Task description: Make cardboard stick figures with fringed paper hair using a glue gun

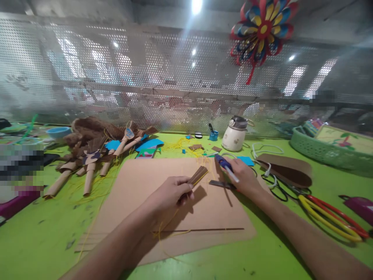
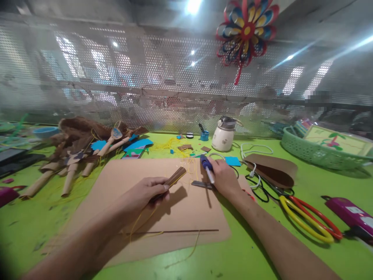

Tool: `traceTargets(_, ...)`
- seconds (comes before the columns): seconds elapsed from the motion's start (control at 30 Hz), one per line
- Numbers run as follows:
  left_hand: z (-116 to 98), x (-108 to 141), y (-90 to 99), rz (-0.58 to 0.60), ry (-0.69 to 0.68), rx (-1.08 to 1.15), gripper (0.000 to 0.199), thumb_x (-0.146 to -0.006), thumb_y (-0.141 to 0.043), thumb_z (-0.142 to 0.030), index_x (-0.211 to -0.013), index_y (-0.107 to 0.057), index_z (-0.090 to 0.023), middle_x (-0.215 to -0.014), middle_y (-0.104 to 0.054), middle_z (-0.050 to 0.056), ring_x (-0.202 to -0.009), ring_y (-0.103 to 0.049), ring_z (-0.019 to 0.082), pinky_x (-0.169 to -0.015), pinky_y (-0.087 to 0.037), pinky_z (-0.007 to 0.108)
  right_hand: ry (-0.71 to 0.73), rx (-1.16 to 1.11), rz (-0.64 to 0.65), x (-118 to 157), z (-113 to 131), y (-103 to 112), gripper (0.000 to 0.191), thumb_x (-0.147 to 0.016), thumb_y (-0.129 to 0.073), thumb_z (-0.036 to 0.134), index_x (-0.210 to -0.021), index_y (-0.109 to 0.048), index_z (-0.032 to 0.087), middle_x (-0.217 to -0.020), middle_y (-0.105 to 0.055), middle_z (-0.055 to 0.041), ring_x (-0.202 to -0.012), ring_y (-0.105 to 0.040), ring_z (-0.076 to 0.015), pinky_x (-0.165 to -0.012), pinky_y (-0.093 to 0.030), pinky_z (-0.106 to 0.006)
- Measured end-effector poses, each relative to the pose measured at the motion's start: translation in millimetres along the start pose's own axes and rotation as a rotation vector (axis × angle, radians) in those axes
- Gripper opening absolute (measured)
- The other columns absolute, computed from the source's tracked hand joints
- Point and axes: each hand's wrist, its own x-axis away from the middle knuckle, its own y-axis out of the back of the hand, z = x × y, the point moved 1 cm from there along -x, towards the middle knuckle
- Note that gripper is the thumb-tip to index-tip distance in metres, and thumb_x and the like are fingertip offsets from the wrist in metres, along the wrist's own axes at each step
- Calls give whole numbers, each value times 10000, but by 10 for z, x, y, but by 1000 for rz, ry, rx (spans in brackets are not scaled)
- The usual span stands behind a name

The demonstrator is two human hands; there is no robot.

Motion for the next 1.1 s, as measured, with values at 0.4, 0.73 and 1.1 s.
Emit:
traceTargets(0.4,-20,7,120,58,-28,3,224,-683,-616,-352,-662,-535,-145,-565,-482,-37,-455,-346,55,-427,-196,204,-12,-213,165,17,-238,103,418,-723,-616,190,-1139,-608,145,-1160,-614,-134,-1066,-557,-265,-938,-422,-411)
traceTargets(0.73,-86,116,49,232,-76,-176,167,-703,-564,-270,-753,-652,-137,-548,-486,-37,-458,-339,72,-456,-228,219,411,-470,268,179,773,746,475,-799,-616,249,-1259,-497,240,-1275,-530,-88,-1216,-436,-229,-1021,-367,-423)
traceTargets(1.1,-77,160,35,253,-216,-442,288,-765,-521,-287,-948,-702,-158,-660,-582,-7,-589,-461,113,-552,-316,232,279,-675,328,227,827,616,142,-805,-600,189,-928,-668,172,-820,-687,-31,-729,-595,-137,-673,-454,-249)
